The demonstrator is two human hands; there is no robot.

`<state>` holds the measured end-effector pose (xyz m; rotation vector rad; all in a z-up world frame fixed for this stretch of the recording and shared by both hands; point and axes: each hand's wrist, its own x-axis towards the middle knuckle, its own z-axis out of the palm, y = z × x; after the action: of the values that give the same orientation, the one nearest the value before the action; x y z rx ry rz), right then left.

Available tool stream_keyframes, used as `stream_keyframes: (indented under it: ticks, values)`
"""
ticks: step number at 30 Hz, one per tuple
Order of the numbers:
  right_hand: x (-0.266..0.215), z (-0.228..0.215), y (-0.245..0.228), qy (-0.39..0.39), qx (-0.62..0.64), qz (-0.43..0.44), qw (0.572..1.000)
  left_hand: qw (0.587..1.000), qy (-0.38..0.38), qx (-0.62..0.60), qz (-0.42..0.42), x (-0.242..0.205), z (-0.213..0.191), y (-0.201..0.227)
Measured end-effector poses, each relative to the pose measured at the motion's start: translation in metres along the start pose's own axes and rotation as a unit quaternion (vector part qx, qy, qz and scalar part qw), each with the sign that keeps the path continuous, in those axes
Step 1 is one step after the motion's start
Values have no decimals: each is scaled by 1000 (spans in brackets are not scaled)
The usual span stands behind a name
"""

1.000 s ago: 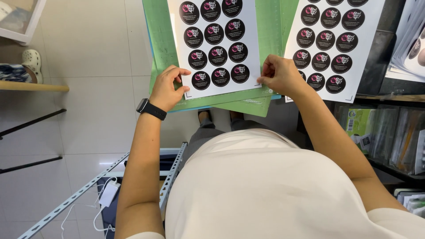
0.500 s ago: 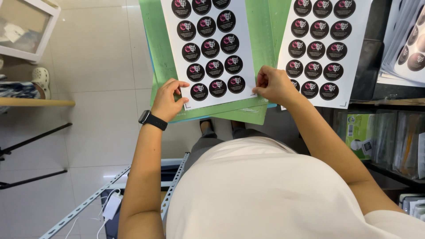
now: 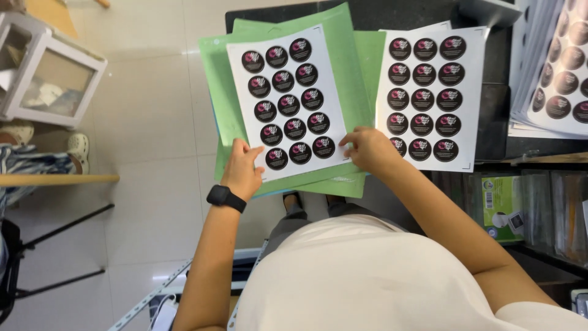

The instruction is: Preparing sticker sheets on a cutting mat, using a roller to secure them, and loading them into a digital cutting machine.

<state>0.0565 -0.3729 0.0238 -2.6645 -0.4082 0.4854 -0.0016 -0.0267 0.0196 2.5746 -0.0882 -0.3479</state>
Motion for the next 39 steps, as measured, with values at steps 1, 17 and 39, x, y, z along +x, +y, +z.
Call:
stream_keyframes:
  ticks: [1, 17, 39]
  values:
    - [-3, -7, -9, 6, 0, 5, 1000, 1000, 0, 2, 8, 1, -4, 13]
    - [74, -105, 190, 279, 58, 210, 935, 977, 61, 136, 151, 41, 58, 70]
    - [130, -240, 270, 767, 71, 0, 638, 977, 71, 129, 153, 42, 52, 67]
